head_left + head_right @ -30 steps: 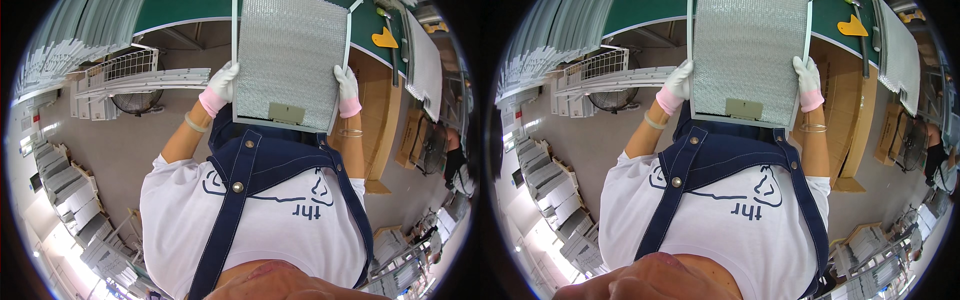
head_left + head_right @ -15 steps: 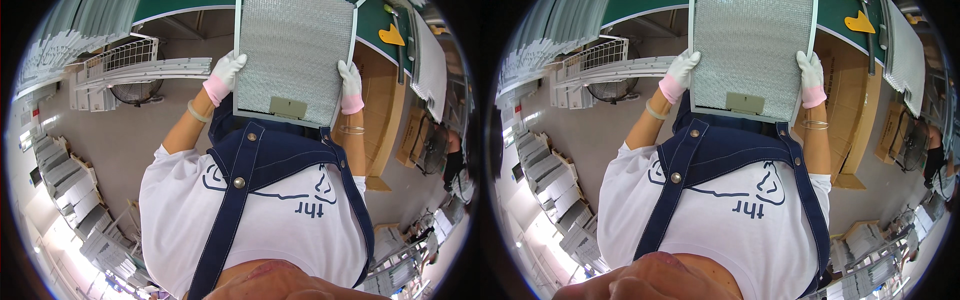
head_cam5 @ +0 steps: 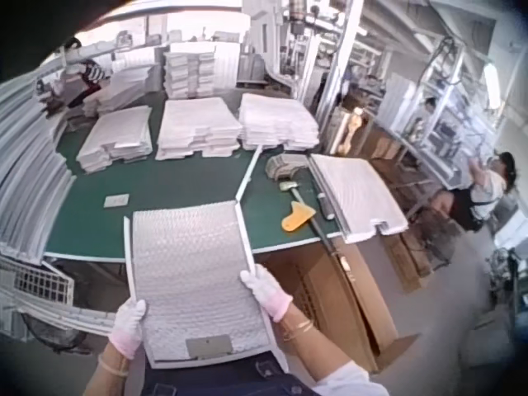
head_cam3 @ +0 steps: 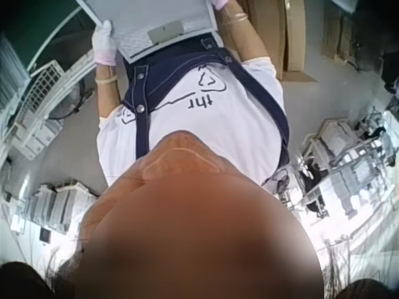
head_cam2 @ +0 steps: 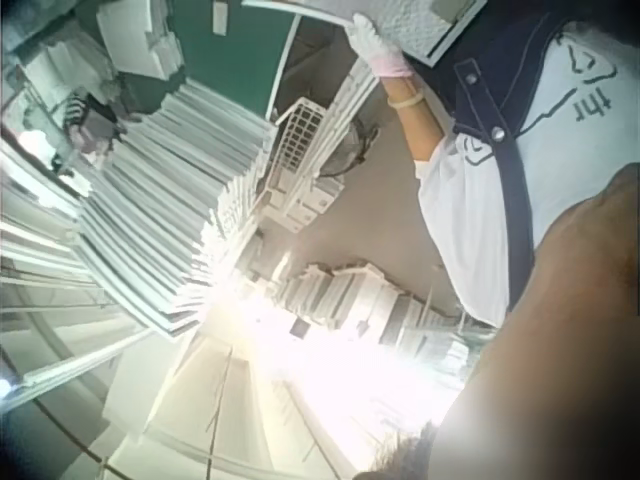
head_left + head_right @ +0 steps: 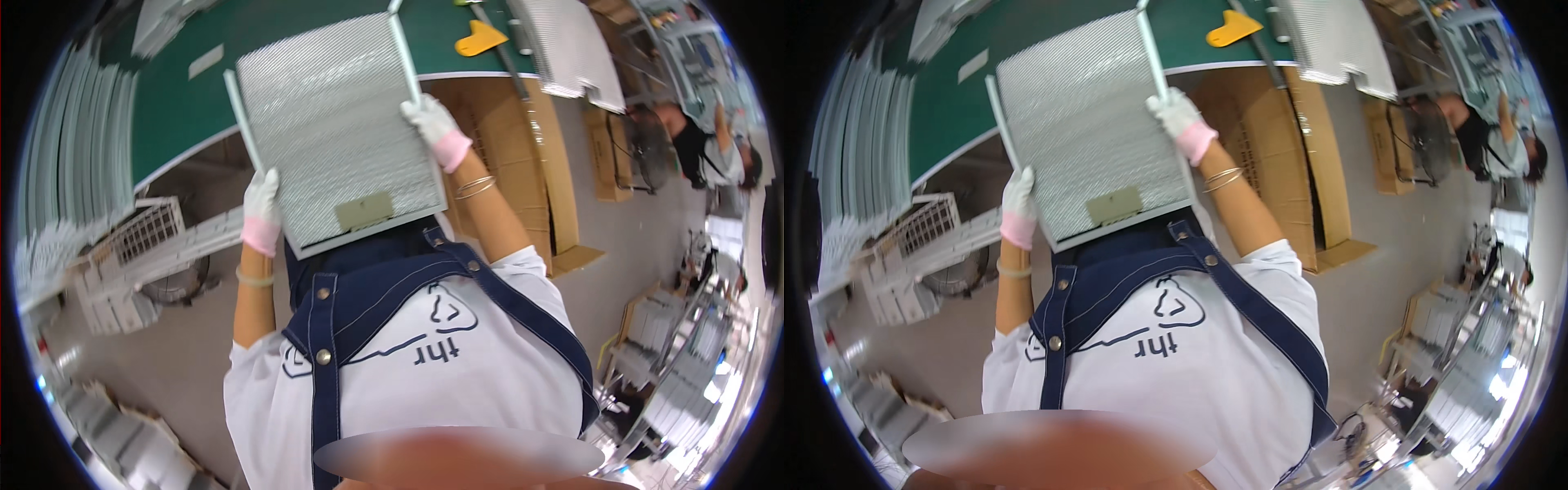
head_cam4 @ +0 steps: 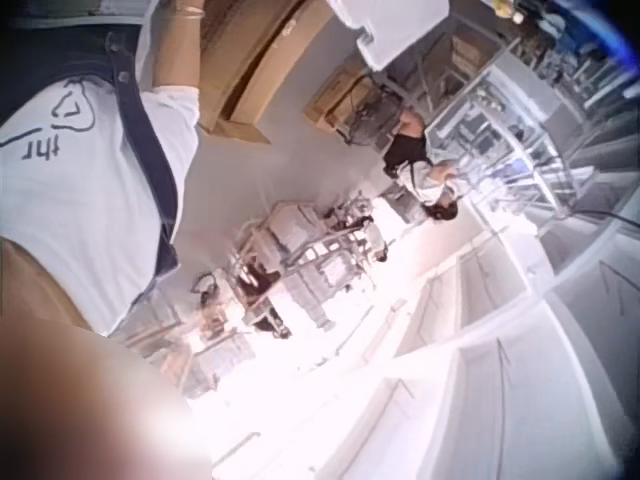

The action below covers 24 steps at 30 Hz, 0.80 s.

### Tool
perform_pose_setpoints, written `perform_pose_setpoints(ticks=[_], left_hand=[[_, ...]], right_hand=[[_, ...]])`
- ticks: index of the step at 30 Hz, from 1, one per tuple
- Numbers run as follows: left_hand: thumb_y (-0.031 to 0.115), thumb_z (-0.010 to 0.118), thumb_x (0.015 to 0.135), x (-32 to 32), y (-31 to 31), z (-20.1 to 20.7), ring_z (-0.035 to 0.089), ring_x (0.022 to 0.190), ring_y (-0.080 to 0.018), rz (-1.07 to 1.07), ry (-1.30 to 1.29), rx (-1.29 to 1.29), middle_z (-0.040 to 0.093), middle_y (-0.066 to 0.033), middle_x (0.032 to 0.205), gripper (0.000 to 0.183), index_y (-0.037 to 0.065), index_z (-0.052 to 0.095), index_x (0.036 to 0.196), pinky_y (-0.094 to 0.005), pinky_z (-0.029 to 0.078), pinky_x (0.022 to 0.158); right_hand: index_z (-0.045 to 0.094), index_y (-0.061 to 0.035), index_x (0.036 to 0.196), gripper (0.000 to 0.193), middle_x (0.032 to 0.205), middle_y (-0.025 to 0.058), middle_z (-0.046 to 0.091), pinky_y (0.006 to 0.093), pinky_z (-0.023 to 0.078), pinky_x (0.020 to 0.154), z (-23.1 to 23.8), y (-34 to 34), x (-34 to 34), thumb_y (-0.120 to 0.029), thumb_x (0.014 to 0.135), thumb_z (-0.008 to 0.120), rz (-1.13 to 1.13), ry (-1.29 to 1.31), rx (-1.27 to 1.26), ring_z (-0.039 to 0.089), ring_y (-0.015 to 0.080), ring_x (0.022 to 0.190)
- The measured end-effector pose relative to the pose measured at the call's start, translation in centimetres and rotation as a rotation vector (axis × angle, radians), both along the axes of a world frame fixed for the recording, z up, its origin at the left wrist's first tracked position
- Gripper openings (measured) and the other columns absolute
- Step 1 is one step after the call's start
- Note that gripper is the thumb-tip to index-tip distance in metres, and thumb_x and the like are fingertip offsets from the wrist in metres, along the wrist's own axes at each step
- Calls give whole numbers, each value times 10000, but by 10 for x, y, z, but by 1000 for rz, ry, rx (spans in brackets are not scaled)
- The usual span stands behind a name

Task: The worker is assembling metal air filters by fitting metal mesh into frames and using a plastic scraper to secure the edges.

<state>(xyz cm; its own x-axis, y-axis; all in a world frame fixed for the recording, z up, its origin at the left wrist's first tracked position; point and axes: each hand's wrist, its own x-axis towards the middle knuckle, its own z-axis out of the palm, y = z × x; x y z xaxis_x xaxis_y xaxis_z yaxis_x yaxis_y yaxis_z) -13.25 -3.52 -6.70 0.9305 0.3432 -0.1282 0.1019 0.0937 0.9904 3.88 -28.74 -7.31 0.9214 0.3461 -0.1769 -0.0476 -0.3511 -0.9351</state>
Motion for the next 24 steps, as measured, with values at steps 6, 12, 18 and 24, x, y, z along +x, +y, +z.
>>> perform_pose_setpoints(ticks=[6, 12, 18, 24], left_hand=[[235, 457, 918, 4, 9, -17, 505, 849, -113, 2, 66, -101, 572, -68, 957, 348, -68, 511, 1080, -251, 405, 757], [247, 464, 914, 3, 8, -11, 507, 833, -108, -32, 87, -27, 580, -64, 941, 351, -63, 516, 1070, -244, 404, 739], [241, 490, 897, 6, 10, -19, 513, 853, -110, -10, 96, -154, 571, -58, 981, 365, -42, 495, 1126, -248, 407, 773], [219, 491, 892, 3, 15, -24, 495, 873, -96, 7, 104, -164, 560, -43, 963, 343, -37, 495, 1119, -245, 399, 780]], right_hand=[[483, 12, 989, 404, 831, 158, 546, 372, 428, 719, 17, -19, 16, -366, 847, 464, -95, -54, -228, 531, 285, 768], [393, -154, 1270, 579, 1293, 66, 404, 391, 460, 764, 64, -54, 67, -49, 727, 564, -167, -1077, -1214, 537, 262, 935], [478, -214, 1182, 362, 1271, 53, 452, 347, 486, 744, 62, -62, 111, -113, 834, 466, 267, -1003, -1500, 576, 229, 945], [491, -85, 1001, 231, 1117, 77, 518, 349, 492, 692, 61, -70, 82, -75, 773, 522, 324, -1071, -1311, 582, 241, 856]])
